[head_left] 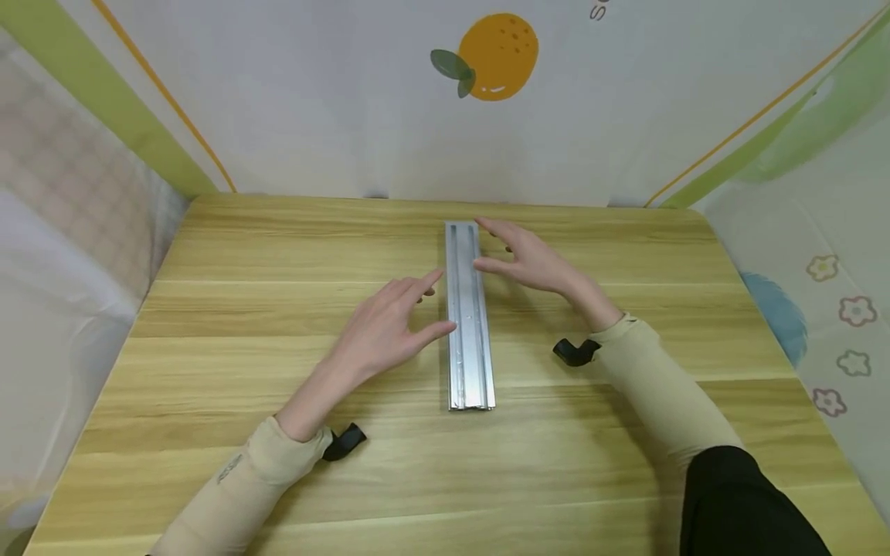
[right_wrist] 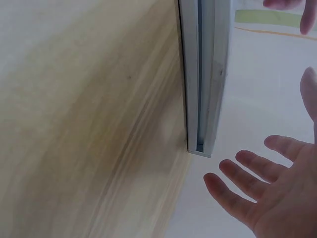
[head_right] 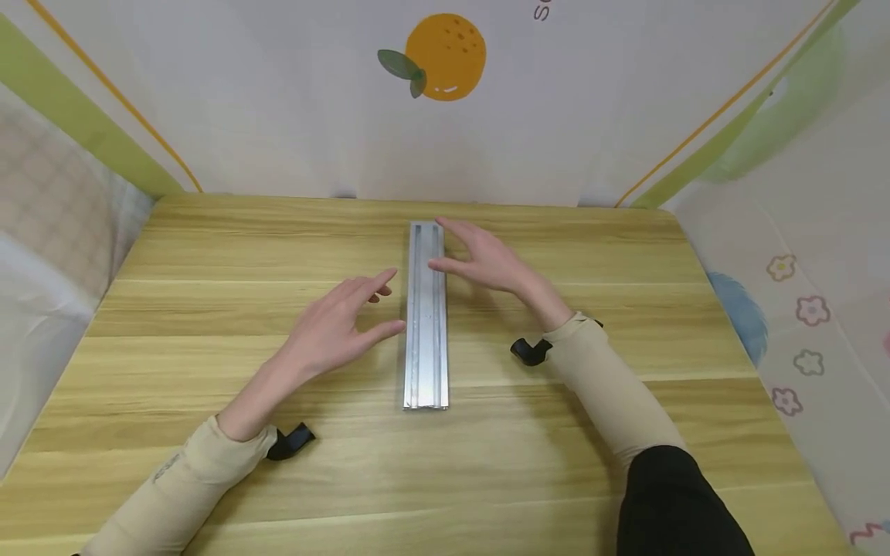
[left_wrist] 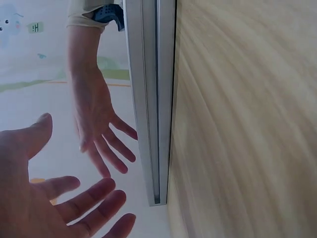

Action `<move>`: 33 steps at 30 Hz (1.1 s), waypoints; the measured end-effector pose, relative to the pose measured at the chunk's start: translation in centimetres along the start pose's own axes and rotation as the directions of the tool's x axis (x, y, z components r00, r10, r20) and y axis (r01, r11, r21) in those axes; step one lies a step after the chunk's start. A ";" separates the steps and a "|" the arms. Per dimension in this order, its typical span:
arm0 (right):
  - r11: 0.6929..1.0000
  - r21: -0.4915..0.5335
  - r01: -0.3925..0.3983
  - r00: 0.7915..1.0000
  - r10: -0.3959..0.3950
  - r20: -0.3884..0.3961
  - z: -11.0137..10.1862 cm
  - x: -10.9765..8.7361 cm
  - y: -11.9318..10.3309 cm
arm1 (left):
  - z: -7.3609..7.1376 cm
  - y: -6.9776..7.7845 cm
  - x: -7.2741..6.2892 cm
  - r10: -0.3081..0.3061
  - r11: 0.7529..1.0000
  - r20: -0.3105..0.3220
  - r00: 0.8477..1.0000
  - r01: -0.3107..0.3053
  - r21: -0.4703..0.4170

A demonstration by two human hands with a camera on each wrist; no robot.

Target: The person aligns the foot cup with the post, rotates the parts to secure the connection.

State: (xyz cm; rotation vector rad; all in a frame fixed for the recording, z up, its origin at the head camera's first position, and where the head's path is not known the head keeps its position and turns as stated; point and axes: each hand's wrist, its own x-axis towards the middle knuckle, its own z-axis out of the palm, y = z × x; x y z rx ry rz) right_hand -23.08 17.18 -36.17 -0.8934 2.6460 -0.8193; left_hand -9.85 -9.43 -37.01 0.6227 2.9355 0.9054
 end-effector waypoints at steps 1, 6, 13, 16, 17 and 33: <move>1.000 0.009 -0.002 1.000 0.002 0.002 0.0 0.2 0.1 | 0.1 0.0 0.1 -0.011 1.000 0.005 1.000 0.012 -0.011; 0.999 0.046 -0.023 1.000 0.022 0.018 -0.1 0.9 0.5 | 0.6 0.2 0.7 -0.084 0.994 0.047 0.995 0.087 -0.072; 0.998 0.040 -0.056 0.997 0.054 0.059 -0.5 1.8 1.0 | 1.0 0.6 1.4 -0.160 0.975 0.100 0.982 0.173 -0.141; 0.997 0.026 -0.070 0.995 0.068 0.068 -0.5 2.1 1.1 | 1.2 0.9 1.7 -0.175 0.969 0.120 0.977 0.193 -0.154; 0.997 0.017 -0.071 0.995 0.070 0.070 -0.5 2.3 1.1 | 1.4 0.9 1.8 -0.181 0.967 0.125 0.976 0.199 -0.157; 0.997 -0.044 -0.055 0.990 0.060 0.129 -0.3 3.7 1.7 | 3.2 1.4 2.6 -0.233 0.951 0.233 0.944 0.272 -0.151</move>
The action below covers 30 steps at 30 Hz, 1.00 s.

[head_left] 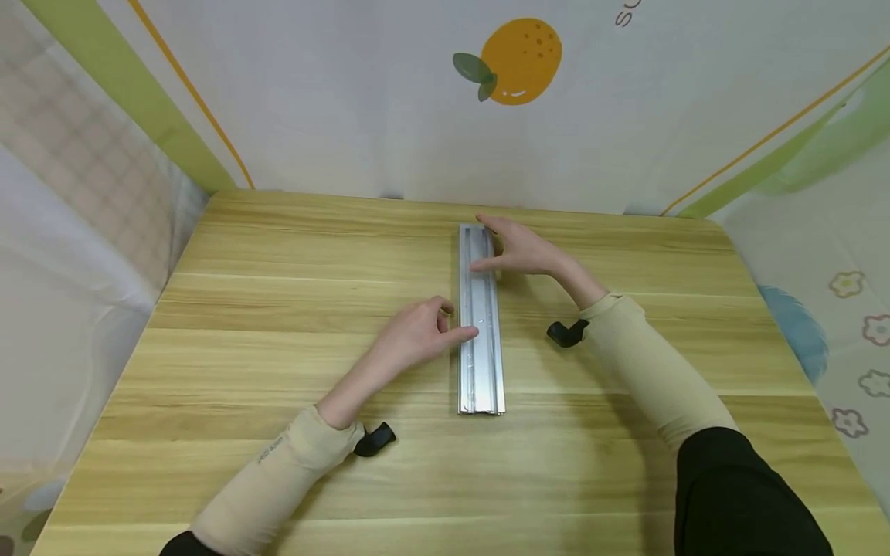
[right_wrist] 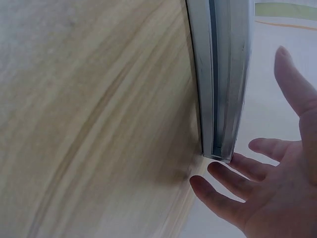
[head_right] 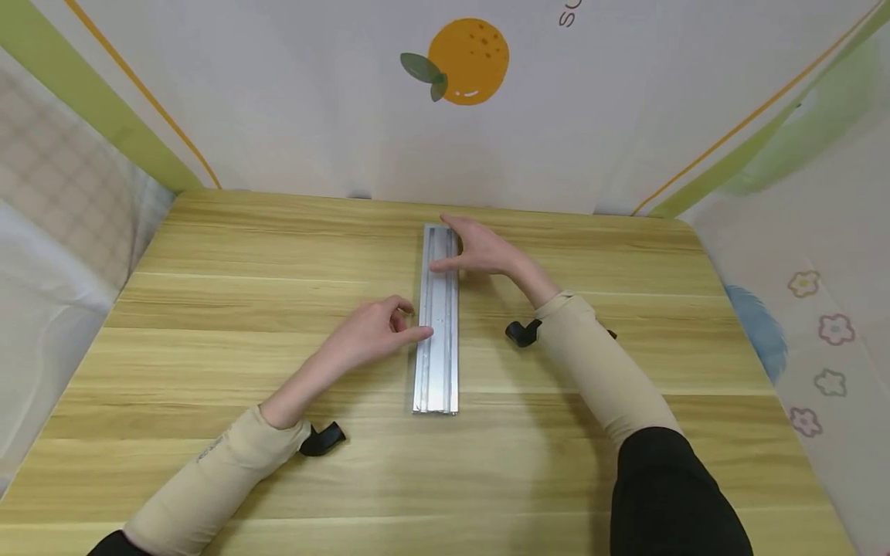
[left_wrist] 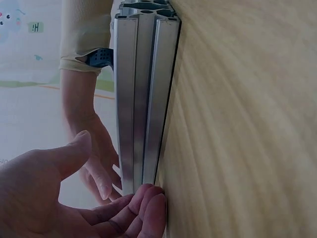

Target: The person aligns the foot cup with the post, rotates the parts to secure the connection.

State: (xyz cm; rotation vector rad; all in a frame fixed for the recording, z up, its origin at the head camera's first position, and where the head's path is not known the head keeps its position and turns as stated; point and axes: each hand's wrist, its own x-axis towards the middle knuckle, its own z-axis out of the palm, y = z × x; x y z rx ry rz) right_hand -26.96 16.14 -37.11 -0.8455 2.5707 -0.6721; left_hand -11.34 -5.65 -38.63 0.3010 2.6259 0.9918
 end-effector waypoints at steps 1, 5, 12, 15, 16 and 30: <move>1.000 -0.008 0.000 1.000 0.000 0.006 0.0 0.1 0.0 | 0.1 0.0 0.0 0.002 1.000 0.002 1.000 -0.002 0.004; 0.999 -0.037 0.000 0.999 0.001 0.035 0.1 0.3 0.0 | 0.3 -0.1 -0.1 0.009 1.000 0.016 1.000 -0.009 0.017; 0.999 -0.052 -0.010 0.998 0.014 0.066 0.3 0.4 -0.1 | 0.5 0.0 0.1 0.020 0.998 0.059 0.998 -0.023 0.053; 0.998 -0.051 -0.025 0.997 0.028 0.074 0.4 0.4 -0.2 | 0.5 0.2 0.0 0.015 0.998 0.070 0.997 -0.020 0.062; 0.998 -0.051 -0.031 0.997 0.034 0.076 0.4 0.5 -0.2 | 0.4 0.3 0.0 0.013 0.998 0.072 0.997 -0.017 0.064; 0.997 -0.033 -0.074 0.996 0.075 0.048 0.4 0.3 0.1 | 0.8 0.7 0.4 -0.003 1.000 0.128 0.992 -0.001 0.028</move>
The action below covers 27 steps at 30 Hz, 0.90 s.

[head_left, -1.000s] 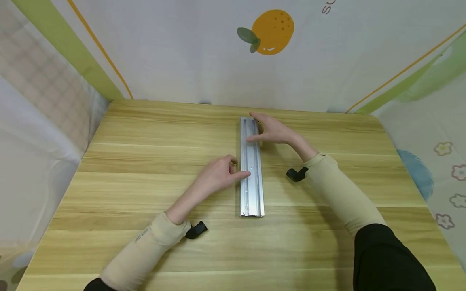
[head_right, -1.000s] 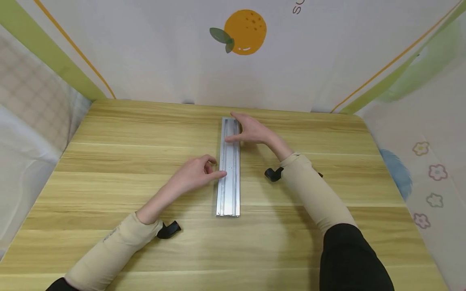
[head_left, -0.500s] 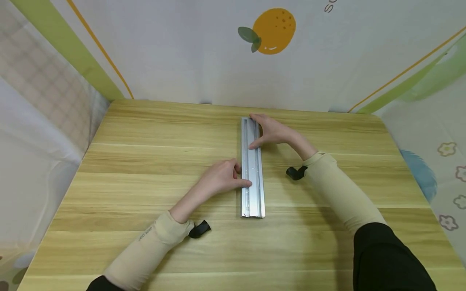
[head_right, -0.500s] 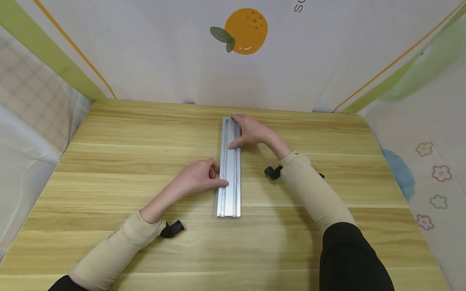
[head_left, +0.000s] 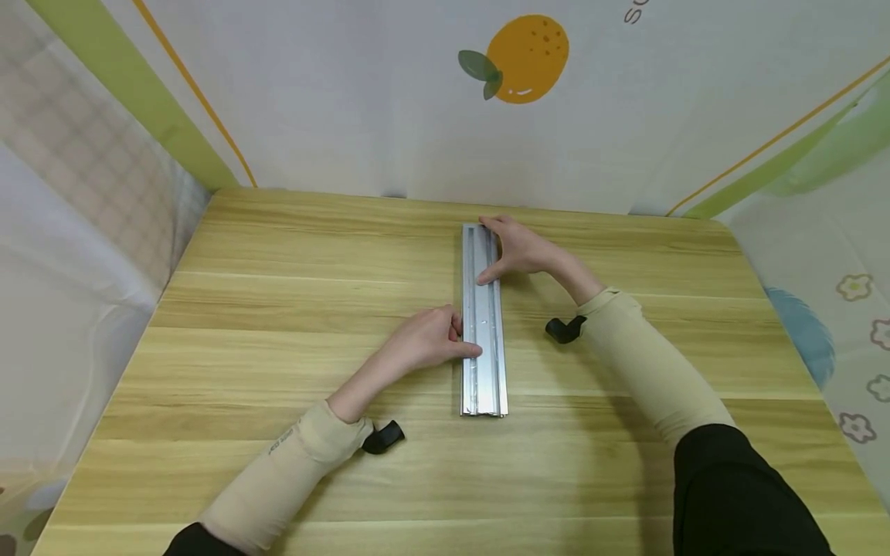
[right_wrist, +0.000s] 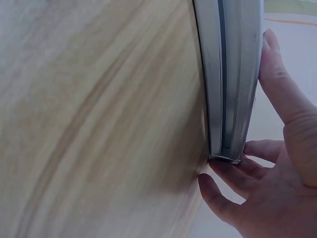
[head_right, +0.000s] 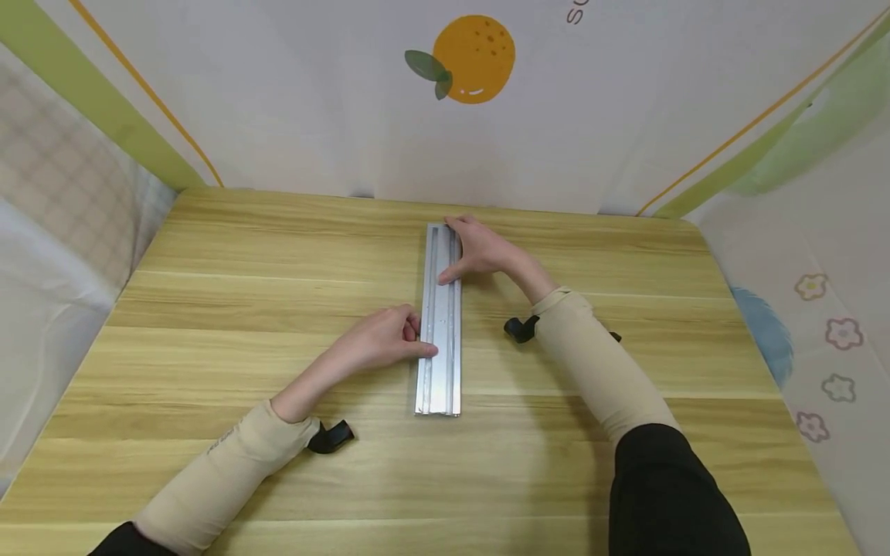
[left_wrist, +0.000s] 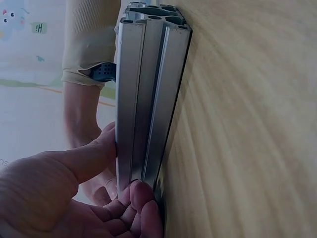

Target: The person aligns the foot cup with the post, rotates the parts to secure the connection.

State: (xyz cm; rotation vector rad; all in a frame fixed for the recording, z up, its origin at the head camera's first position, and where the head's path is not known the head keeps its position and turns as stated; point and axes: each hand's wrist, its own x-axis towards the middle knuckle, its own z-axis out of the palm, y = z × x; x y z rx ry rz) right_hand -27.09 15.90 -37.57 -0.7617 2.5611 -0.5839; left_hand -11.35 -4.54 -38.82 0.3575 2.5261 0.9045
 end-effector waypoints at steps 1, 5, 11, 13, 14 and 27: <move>1.000 -0.002 -0.001 1.000 0.001 -0.003 0.0 0.0 0.0 | 0.0 0.0 0.0 -0.003 1.000 0.003 1.000 0.003 -0.004; 1.000 -0.005 -0.001 1.000 0.001 -0.010 0.0 -0.2 0.1 | 0.1 0.1 0.1 -0.011 1.000 0.010 1.000 0.012 -0.011; 1.000 -0.004 0.014 0.999 -0.014 -0.034 0.0 -0.2 0.3 | 0.2 0.0 0.1 -0.009 1.000 0.015 1.000 0.010 -0.019; 1.000 0.003 0.021 0.999 -0.020 -0.044 -0.1 -0.3 0.3 | 0.2 0.0 0.1 -0.010 1.000 0.015 1.000 0.011 -0.030; 1.000 0.008 0.023 0.999 -0.023 -0.050 -0.1 -0.4 0.2 | 0.2 -0.1 0.1 -0.011 0.999 0.016 1.000 0.011 -0.035; 0.997 0.055 0.052 0.988 -0.044 -0.146 -1.0 -1.1 -0.7 | -0.6 -0.1 0.1 0.027 0.998 0.003 1.000 -0.027 -0.052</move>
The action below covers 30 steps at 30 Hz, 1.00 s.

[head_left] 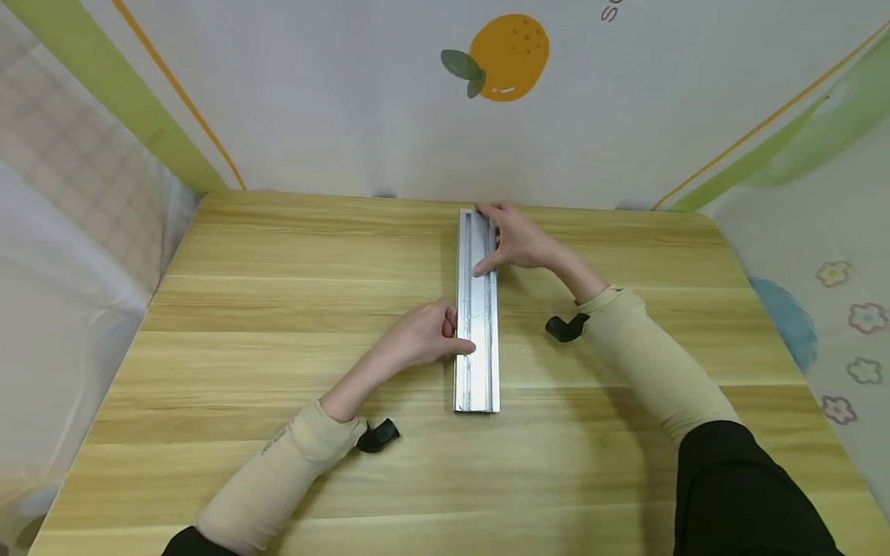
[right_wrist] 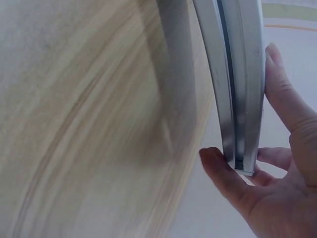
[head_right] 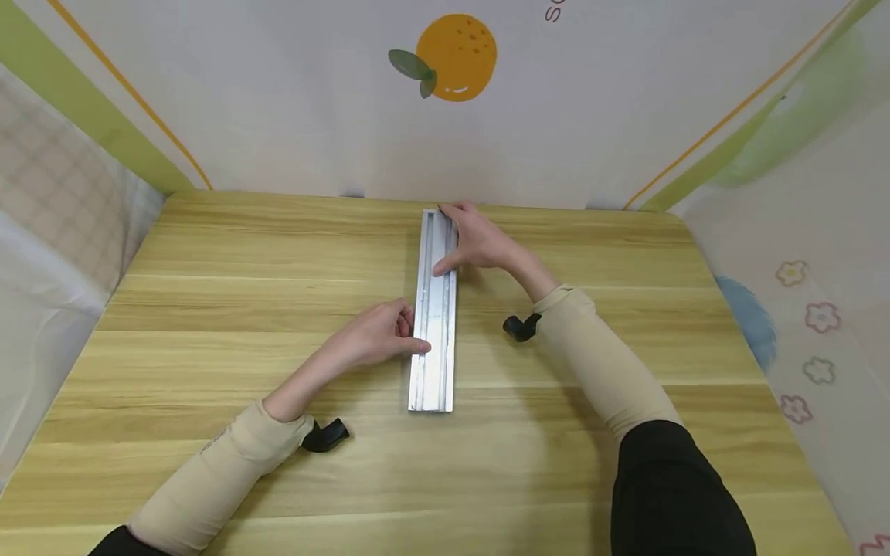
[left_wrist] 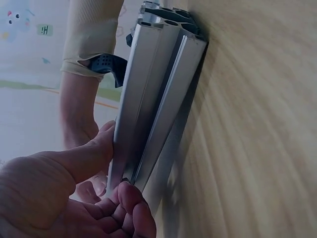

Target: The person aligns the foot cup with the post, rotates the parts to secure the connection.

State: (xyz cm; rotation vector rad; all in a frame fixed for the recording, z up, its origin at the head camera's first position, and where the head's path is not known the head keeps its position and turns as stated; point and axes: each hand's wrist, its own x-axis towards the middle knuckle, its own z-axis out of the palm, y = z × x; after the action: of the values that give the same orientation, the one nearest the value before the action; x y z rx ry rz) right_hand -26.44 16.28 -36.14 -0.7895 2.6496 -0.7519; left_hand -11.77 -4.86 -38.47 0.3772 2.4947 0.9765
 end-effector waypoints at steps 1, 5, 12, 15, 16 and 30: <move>1.000 0.008 0.001 1.000 -0.001 -0.007 -0.1 0.0 -0.1 | -0.1 0.0 0.0 0.002 1.000 -0.003 1.000 -0.002 0.001; 0.999 0.046 -0.014 0.999 0.016 -0.038 -0.2 -0.2 -0.4 | -0.3 -0.1 0.0 0.004 1.000 -0.013 1.000 -0.004 0.001; 0.965 0.263 -0.007 0.994 0.036 -0.105 -0.2 -0.6 -1.1 | -0.6 -0.2 -0.2 0.009 1.000 -0.037 0.999 -0.009 -0.006; 0.948 0.318 0.020 0.990 0.026 -0.141 -0.3 -0.8 -1.4 | -0.8 -0.2 -0.3 0.011 1.000 -0.045 0.999 -0.011 -0.006; 0.946 0.324 0.024 0.988 0.027 -0.152 -0.3 -0.9 -1.5 | -0.9 -0.2 -0.3 0.012 1.000 -0.048 0.999 -0.012 -0.007; 0.909 0.416 0.040 0.966 0.071 -0.248 -0.4 -1.1 -3.0 | -1.5 -0.6 -0.5 0.074 0.997 -0.136 0.988 -0.069 0.042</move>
State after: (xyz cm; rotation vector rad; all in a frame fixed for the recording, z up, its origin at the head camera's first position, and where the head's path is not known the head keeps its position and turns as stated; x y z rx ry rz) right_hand -24.47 14.93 -34.02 -0.5818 2.5536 -1.4451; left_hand -12.09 -6.35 -37.75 0.4275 2.6422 1.0173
